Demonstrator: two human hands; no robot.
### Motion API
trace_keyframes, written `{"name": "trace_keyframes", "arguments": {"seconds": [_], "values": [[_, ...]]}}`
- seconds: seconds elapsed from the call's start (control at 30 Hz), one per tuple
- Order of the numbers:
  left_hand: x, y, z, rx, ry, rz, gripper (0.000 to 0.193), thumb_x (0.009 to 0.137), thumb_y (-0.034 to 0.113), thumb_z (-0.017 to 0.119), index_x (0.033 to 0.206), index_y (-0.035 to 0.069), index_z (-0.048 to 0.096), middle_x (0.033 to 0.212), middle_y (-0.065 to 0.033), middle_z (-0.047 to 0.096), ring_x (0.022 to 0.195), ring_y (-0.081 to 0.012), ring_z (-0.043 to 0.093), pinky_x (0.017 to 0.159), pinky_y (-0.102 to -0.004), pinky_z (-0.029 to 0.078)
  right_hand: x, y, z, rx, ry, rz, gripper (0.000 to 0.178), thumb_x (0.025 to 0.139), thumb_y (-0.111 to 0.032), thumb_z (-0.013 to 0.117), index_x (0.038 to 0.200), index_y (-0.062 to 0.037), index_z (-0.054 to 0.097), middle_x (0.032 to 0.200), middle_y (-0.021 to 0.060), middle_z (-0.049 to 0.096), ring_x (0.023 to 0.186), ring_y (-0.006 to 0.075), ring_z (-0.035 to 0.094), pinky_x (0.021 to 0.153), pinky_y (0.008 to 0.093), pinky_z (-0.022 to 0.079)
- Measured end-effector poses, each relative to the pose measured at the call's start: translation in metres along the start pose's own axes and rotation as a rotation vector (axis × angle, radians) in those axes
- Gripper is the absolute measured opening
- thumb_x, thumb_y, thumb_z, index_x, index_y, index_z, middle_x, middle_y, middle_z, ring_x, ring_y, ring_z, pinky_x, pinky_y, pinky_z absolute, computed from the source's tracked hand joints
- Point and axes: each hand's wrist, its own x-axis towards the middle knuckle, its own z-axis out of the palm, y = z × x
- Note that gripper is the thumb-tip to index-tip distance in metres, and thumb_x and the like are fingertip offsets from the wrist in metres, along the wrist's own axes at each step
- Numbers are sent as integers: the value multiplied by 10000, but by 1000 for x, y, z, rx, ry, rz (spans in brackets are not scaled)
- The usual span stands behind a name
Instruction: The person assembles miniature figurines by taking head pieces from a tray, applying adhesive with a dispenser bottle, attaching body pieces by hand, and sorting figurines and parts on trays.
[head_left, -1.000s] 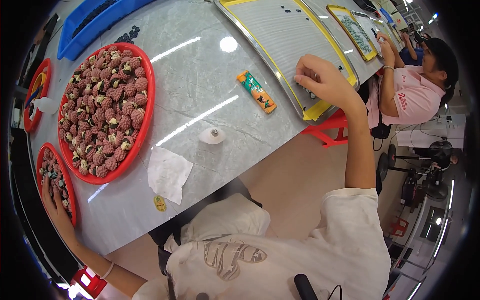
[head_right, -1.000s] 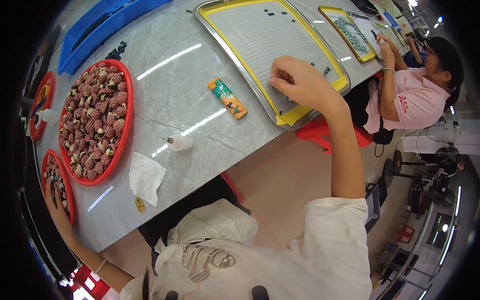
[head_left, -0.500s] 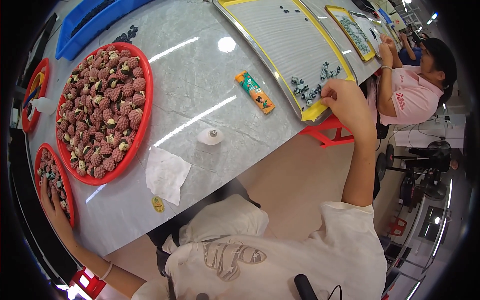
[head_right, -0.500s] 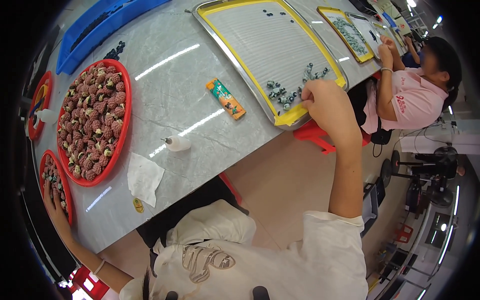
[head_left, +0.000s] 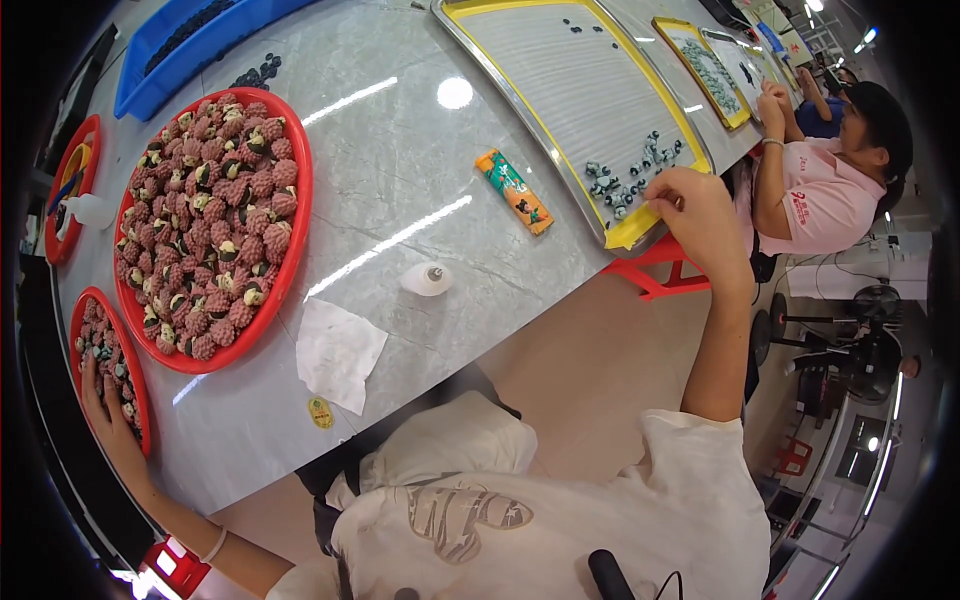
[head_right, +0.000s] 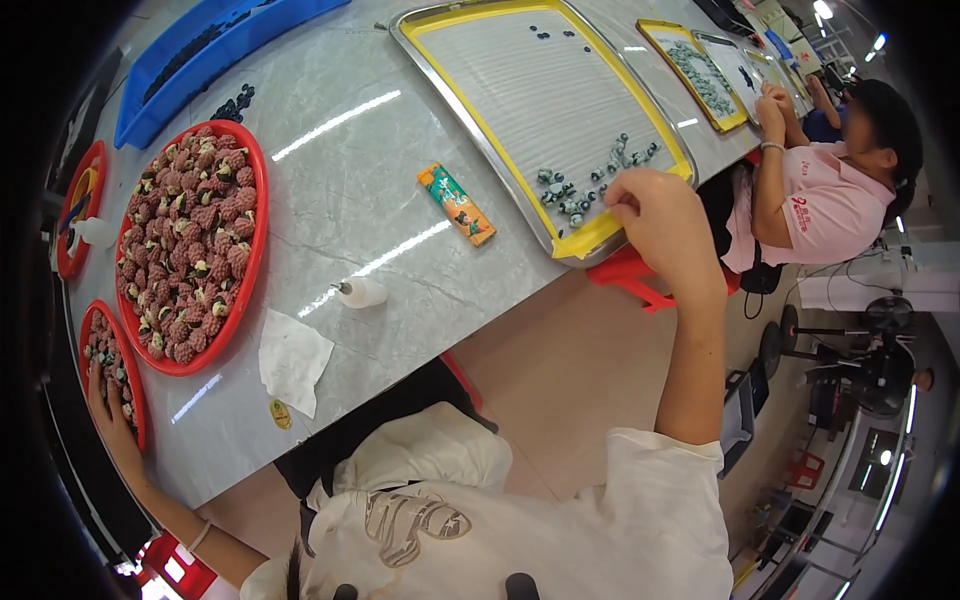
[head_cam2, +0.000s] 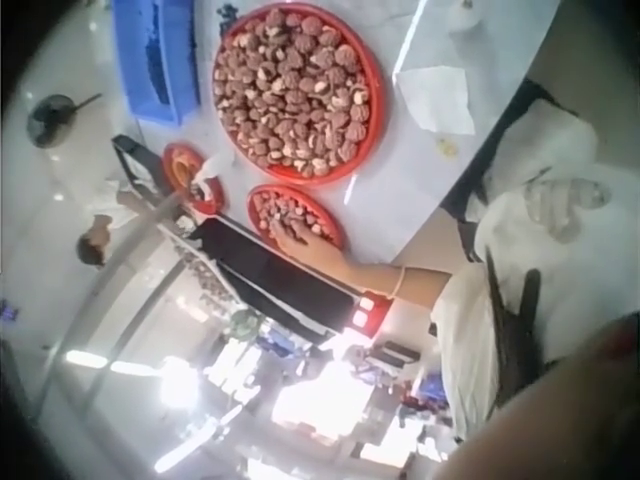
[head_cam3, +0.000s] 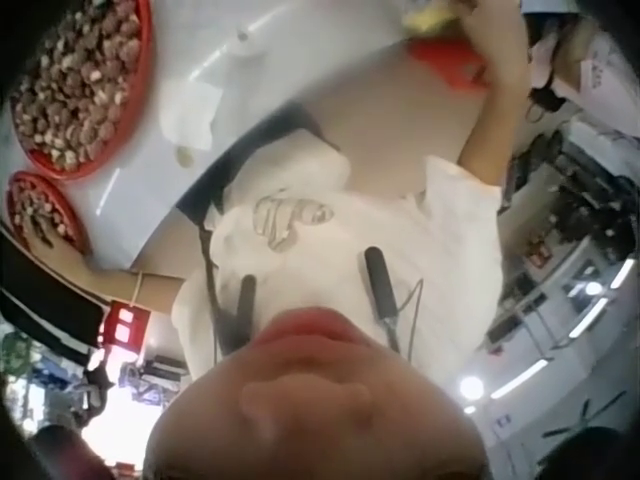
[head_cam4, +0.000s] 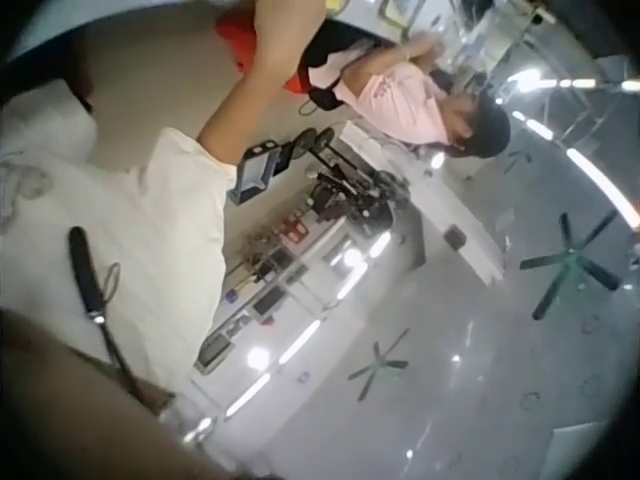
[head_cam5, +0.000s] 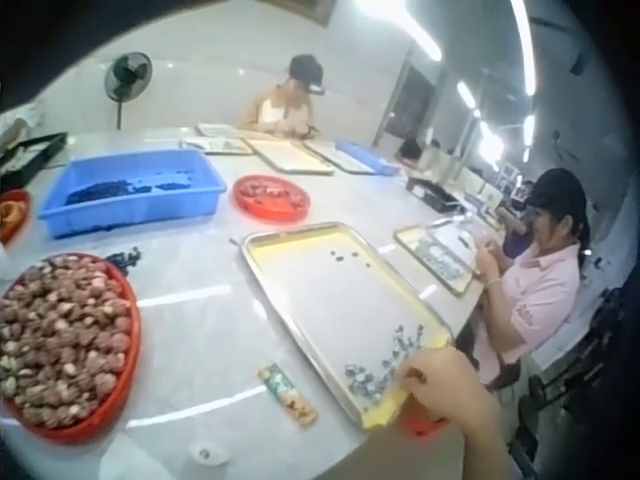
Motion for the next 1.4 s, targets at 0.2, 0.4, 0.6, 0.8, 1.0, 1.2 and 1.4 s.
{"name": "trace_keyframes", "arguments": {"seconds": [0.2,0.4,0.6,0.8,1.0,1.2,1.4], "values": [[-1,-6,-1,-3,-10,-17,383,880,242,388,1203,39,417,1236,-95,414,1162,-212,356,978,-304,231,-2,-2,-4,-89,85,36,84,658,-24,588,737,-3,571,673,86,561,575,186,533,541,268,411],[0,0,-1,-2,-29,-10,390,880,249,386,1210,42,410,1244,-96,407,1175,-214,341,987,-308,216,-1,4,6,-161,123,36,84,661,-44,586,740,-18,576,661,71,549,578,195,526,537,281,410],[0,5,0,2,4,-5,368,876,218,393,1196,37,422,1220,-100,426,1140,-217,379,959,-306,263,9,5,-10,-69,66,27,40,674,-49,523,690,-17,543,687,79,559,591,190,544,540,278,432],[-1,0,-2,4,9,-13,362,876,208,391,1195,39,423,1214,-103,430,1129,-217,391,956,-305,270,97,15,-36,239,94,102,125,675,-82,523,733,28,521,682,95,583,537,134,539,493,230,421],[2,5,0,-13,-2,-21,366,878,209,388,1202,41,415,1220,-101,423,1125,-218,396,959,-310,273,220,84,-19,-467,125,-129,115,621,-77,523,688,-2,580,614,144,575,533,263,558,499,341,444],[2,8,-1,-23,-18,-74,373,878,214,385,1210,44,406,1236,-96,405,1145,-215,373,969,-312,259,242,82,7,-396,-63,-52,121,583,-24,546,687,-2,603,624,140,591,530,239,570,509,312,454],[2,9,-1,14,-39,-71,370,881,204,375,1213,44,399,1253,-91,385,1165,-208,348,972,-306,256,244,101,20,-189,118,-36,165,597,13,589,760,6,616,630,93,594,545,179,570,533,272,458]]}}
